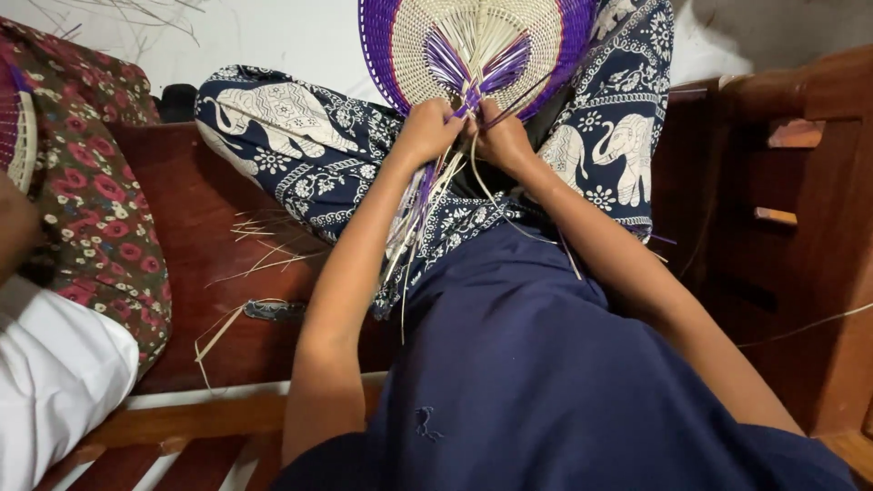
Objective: Hand-weaving a decorative fan using natural and dyed plant fibers.
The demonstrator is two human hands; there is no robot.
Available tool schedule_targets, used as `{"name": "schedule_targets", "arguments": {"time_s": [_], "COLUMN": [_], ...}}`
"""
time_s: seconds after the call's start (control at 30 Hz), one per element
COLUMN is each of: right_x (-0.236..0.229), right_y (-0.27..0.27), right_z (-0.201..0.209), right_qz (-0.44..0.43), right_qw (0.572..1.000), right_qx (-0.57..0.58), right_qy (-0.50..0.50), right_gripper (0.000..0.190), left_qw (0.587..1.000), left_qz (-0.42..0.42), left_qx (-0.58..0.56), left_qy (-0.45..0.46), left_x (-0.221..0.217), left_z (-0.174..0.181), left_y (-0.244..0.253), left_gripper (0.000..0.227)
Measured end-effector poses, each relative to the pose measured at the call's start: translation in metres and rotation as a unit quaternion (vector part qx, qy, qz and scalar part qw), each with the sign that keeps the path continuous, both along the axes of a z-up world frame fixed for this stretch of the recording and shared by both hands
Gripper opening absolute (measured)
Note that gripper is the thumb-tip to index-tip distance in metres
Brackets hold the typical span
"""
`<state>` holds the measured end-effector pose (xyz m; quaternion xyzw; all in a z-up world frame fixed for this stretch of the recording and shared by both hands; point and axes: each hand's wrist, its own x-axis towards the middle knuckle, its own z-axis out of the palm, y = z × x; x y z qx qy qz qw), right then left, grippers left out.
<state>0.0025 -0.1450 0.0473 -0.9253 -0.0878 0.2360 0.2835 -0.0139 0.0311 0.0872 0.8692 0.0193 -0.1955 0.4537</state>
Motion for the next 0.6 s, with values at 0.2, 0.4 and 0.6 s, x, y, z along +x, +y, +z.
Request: {"name": "schedule_targets", "arguments": {"time_s": [0.2, 0.4, 0.6], "right_x": [-0.005, -0.003, 0.023], "right_y": [0.007, 0.017, -0.007], "right_z": [-0.002, 0.017, 0.023], "right_qz": [-0.04, -0.082, -0.099], "right_qw": [0.997, 0.995, 0.962], "right_qx": [-0.044, 0.061, 0.142], "right_qy": [0.046, 0.015, 0.21], "right_gripper": [0.047, 0.035, 0.068], "left_qw": [0.936, 0.927, 0.905], "left_qz": [0.089, -0.014, 0.109], "left_qx": [-0.233, -0.16, -0.225], "left_qy": [0.247, 0.34, 0.343], "left_x": [0.0, 0.022, 0.04], "left_z": [0.059, 0.03, 0.089], "left_y": [0.014, 0.047, 0.024], "left_gripper": [0.022, 0.042, 0.041]}}
